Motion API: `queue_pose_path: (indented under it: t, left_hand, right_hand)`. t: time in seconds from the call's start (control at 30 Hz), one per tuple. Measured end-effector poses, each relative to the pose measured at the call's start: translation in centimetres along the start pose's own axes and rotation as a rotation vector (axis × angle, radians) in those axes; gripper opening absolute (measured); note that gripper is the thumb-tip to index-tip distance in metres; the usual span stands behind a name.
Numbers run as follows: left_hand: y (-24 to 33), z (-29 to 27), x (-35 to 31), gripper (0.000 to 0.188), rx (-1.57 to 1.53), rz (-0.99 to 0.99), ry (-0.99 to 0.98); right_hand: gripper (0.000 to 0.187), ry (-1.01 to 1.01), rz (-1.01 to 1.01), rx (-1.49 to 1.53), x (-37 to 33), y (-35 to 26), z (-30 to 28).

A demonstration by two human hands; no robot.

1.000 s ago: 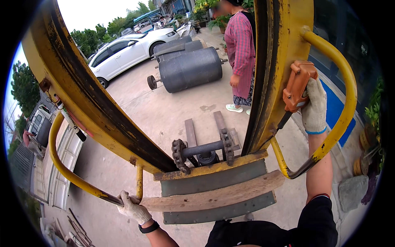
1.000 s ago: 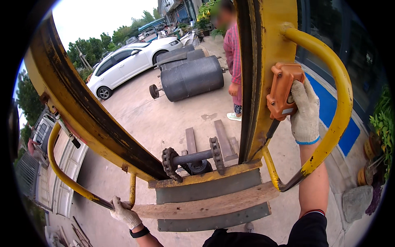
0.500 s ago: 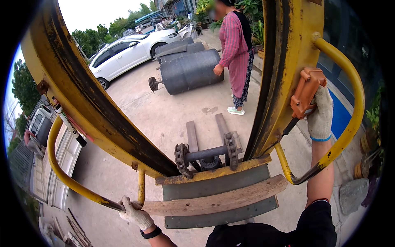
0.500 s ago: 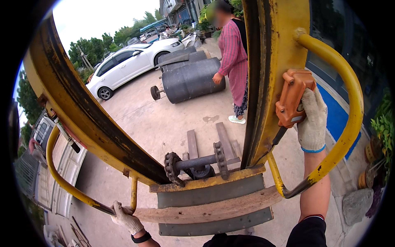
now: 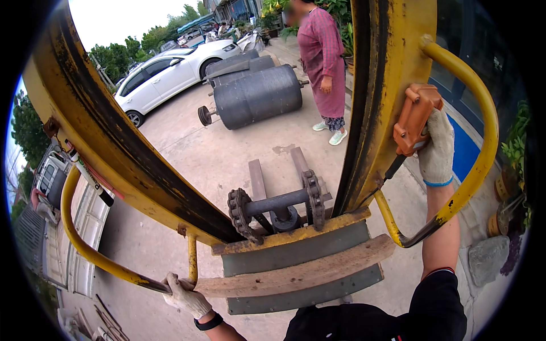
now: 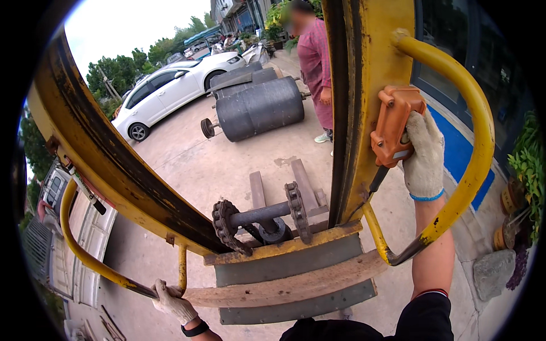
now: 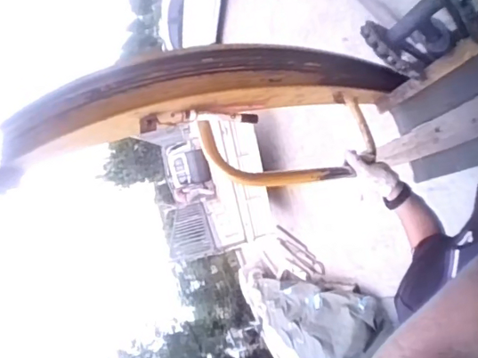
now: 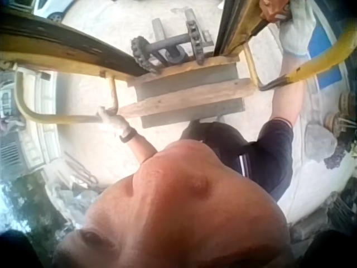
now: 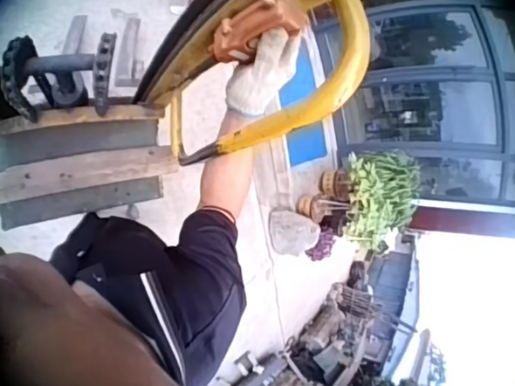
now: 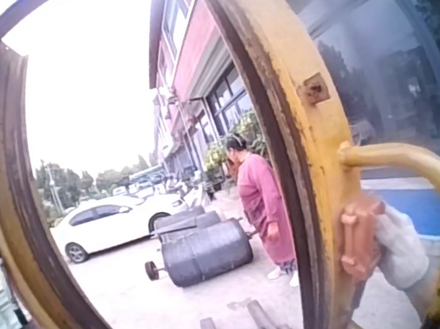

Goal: The person operates a yellow manual pallet jack to transport a large black cylindrical object across a paved outdoor area. They lift the object from the ground, maneuver it past a parked white car, and place it onto the bed of a white pickup truck. A second person assists by guiding the object onto the truck bed.

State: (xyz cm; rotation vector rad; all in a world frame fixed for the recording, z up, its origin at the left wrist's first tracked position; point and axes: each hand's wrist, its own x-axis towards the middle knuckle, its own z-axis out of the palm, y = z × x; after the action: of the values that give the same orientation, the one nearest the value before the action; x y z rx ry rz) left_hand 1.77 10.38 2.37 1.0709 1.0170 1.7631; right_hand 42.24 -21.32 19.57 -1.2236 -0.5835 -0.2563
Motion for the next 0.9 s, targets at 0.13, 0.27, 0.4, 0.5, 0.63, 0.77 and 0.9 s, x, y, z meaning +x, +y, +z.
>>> queue_pose_path:
  t: [0.13,0.27,0.4,0.5,0.63,0.77,0.9]
  left_hand:
    - [0.5,0.0,-0.7,0.016,0.006,-0.022,-0.045]
    - [0.3,-0.5,-0.7,0.017,0.002,-0.010,-0.079]
    - [0.2,-1.3,-0.3,0.018,0.027,0.026,-0.137]
    - [-0.1,-0.4,0.3,0.018,0.023,0.043,-0.203]
    - [0.1,-1.6,2.2,0.016,0.105,-0.050,-0.148]
    - [-0.3,-1.4,2.7,0.018,0.126,-0.015,-0.082]
    - [-0.7,-1.5,2.4,0.022,0.124,-0.057,-0.038]
  right_hand:
    - [0.045,-0.002,0.001,0.006,-0.1,-0.8,0.2]
    - [0.050,-0.073,0.026,-0.047,0.2,-1.8,-0.1]
    - [0.042,-0.312,0.075,0.154,0.7,-2.1,-0.4]
    - [0.040,-0.320,0.022,0.248,1.5,-1.6,-1.3]
    - [0.052,-0.266,-0.051,0.069,1.6,-1.4,-1.0]
    - [0.055,-0.289,-0.071,-0.050,2.2,-0.6,-1.4]
    - [0.053,-0.268,-0.081,-0.078,2.2,-0.9,-2.1]
